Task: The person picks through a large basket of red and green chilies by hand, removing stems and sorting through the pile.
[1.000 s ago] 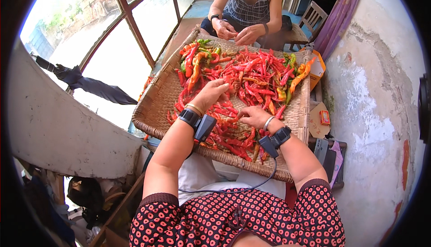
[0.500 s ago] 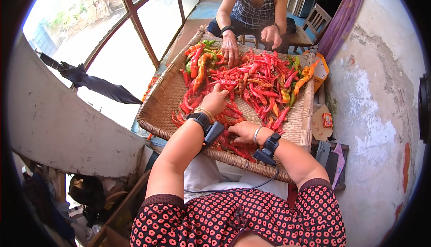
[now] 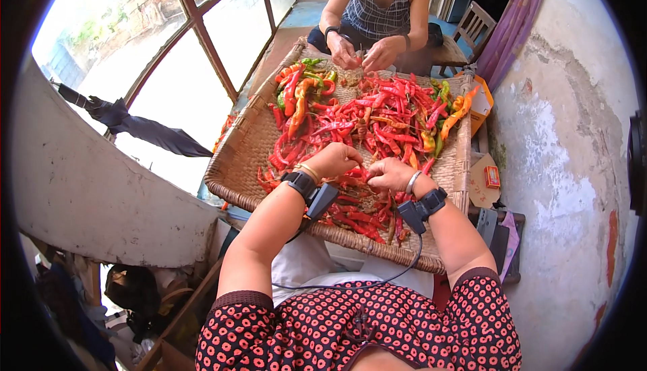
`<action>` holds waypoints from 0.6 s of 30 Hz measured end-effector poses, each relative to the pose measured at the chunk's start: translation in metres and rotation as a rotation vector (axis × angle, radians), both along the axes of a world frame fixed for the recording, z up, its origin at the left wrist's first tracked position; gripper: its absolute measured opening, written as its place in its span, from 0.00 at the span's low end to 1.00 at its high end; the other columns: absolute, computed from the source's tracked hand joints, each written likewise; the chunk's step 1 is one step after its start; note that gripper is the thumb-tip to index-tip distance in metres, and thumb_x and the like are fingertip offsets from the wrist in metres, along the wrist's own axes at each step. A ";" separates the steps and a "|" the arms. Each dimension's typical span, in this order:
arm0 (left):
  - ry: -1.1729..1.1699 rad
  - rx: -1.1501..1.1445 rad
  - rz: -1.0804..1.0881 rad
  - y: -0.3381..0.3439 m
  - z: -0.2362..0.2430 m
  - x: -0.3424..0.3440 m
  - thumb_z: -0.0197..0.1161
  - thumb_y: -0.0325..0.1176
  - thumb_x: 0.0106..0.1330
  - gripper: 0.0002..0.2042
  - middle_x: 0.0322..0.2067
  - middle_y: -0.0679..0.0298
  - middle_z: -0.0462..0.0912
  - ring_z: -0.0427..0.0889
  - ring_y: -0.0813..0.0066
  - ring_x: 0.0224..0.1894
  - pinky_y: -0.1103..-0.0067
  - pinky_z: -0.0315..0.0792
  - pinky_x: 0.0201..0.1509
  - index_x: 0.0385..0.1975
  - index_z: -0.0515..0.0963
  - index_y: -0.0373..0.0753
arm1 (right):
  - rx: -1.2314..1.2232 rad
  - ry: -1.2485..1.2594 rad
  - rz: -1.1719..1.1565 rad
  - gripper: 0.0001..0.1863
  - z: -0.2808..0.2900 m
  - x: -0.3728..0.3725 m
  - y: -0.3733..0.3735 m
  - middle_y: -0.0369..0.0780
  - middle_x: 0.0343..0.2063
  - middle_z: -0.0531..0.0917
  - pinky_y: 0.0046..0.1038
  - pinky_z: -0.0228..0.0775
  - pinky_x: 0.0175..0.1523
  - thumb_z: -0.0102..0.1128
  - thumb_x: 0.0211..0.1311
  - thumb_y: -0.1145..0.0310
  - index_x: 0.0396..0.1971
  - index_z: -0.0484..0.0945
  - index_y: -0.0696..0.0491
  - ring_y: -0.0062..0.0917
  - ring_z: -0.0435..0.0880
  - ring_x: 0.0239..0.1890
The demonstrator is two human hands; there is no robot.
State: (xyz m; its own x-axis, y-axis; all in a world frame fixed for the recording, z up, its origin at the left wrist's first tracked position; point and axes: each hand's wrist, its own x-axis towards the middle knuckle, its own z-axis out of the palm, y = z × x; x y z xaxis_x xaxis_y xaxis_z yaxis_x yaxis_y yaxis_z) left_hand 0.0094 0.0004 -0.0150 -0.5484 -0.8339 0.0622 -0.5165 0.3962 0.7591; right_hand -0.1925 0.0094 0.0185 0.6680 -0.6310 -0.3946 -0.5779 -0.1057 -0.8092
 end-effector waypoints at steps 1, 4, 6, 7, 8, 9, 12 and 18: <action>0.094 0.147 -0.002 0.002 0.007 -0.004 0.56 0.32 0.56 0.11 0.27 0.61 0.80 0.77 0.79 0.28 0.80 0.71 0.35 0.37 0.77 0.38 | 0.063 -0.040 -0.082 0.08 0.005 0.000 0.000 0.34 0.19 0.76 0.22 0.68 0.24 0.54 0.50 0.68 0.27 0.75 0.57 0.19 0.76 0.18; 0.189 0.360 -0.049 0.007 0.021 -0.011 0.55 0.32 0.57 0.11 0.27 0.64 0.80 0.76 0.81 0.29 0.81 0.70 0.37 0.39 0.76 0.38 | 0.094 -0.095 -0.146 0.06 0.012 -0.004 -0.004 0.33 0.20 0.76 0.20 0.68 0.24 0.53 0.52 0.69 0.26 0.75 0.56 0.16 0.75 0.18; 0.200 0.254 -0.121 0.008 0.014 -0.012 0.58 0.33 0.55 0.13 0.28 0.64 0.80 0.75 0.81 0.29 0.81 0.69 0.36 0.40 0.76 0.39 | 0.001 -0.096 -0.105 0.09 0.000 -0.009 -0.010 0.34 0.20 0.77 0.19 0.69 0.27 0.56 0.50 0.68 0.26 0.76 0.58 0.16 0.75 0.22; 0.136 0.197 -0.127 0.008 0.011 -0.012 0.59 0.33 0.54 0.13 0.27 0.64 0.80 0.75 0.81 0.29 0.81 0.69 0.35 0.40 0.76 0.40 | 0.017 -0.098 -0.088 0.08 -0.005 -0.010 -0.011 0.33 0.19 0.77 0.18 0.69 0.26 0.56 0.50 0.68 0.25 0.76 0.58 0.15 0.75 0.22; 0.072 0.141 -0.132 0.009 0.012 -0.011 0.60 0.33 0.54 0.13 0.27 0.64 0.80 0.75 0.82 0.28 0.81 0.69 0.35 0.39 0.76 0.40 | 0.019 -0.099 -0.088 0.08 -0.006 -0.010 -0.012 0.33 0.19 0.77 0.18 0.69 0.26 0.56 0.50 0.68 0.25 0.76 0.58 0.15 0.75 0.22; -0.025 0.171 -0.085 0.009 0.018 -0.012 0.61 0.33 0.52 0.11 0.25 0.61 0.79 0.75 0.80 0.28 0.81 0.69 0.33 0.35 0.77 0.38 | 0.068 -0.118 -0.080 0.08 -0.007 -0.010 -0.012 0.33 0.19 0.77 0.18 0.68 0.26 0.57 0.51 0.67 0.25 0.76 0.57 0.15 0.74 0.21; 0.046 0.134 -0.145 0.008 0.011 -0.010 0.62 0.32 0.51 0.10 0.23 0.61 0.79 0.75 0.79 0.26 0.80 0.69 0.33 0.33 0.78 0.37 | 0.148 -0.175 -0.088 0.08 -0.006 -0.008 -0.011 0.33 0.18 0.76 0.17 0.68 0.25 0.57 0.52 0.66 0.24 0.76 0.56 0.15 0.74 0.20; 0.024 0.316 -0.096 0.008 0.011 -0.009 0.62 0.33 0.51 0.08 0.19 0.68 0.76 0.72 0.83 0.24 0.81 0.68 0.30 0.29 0.77 0.38 | 0.231 -0.252 -0.115 0.09 -0.007 -0.011 -0.016 0.32 0.17 0.76 0.16 0.66 0.23 0.57 0.53 0.65 0.25 0.76 0.55 0.14 0.73 0.16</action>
State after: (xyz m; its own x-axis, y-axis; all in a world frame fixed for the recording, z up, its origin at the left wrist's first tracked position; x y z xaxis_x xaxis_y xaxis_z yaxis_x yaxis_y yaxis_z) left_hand 0.0008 0.0085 -0.0039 -0.6271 -0.7584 -0.1778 -0.4689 0.1853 0.8636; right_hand -0.2038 -0.0063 0.0115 0.6921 -0.6212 -0.3676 -0.3546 0.1510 -0.9227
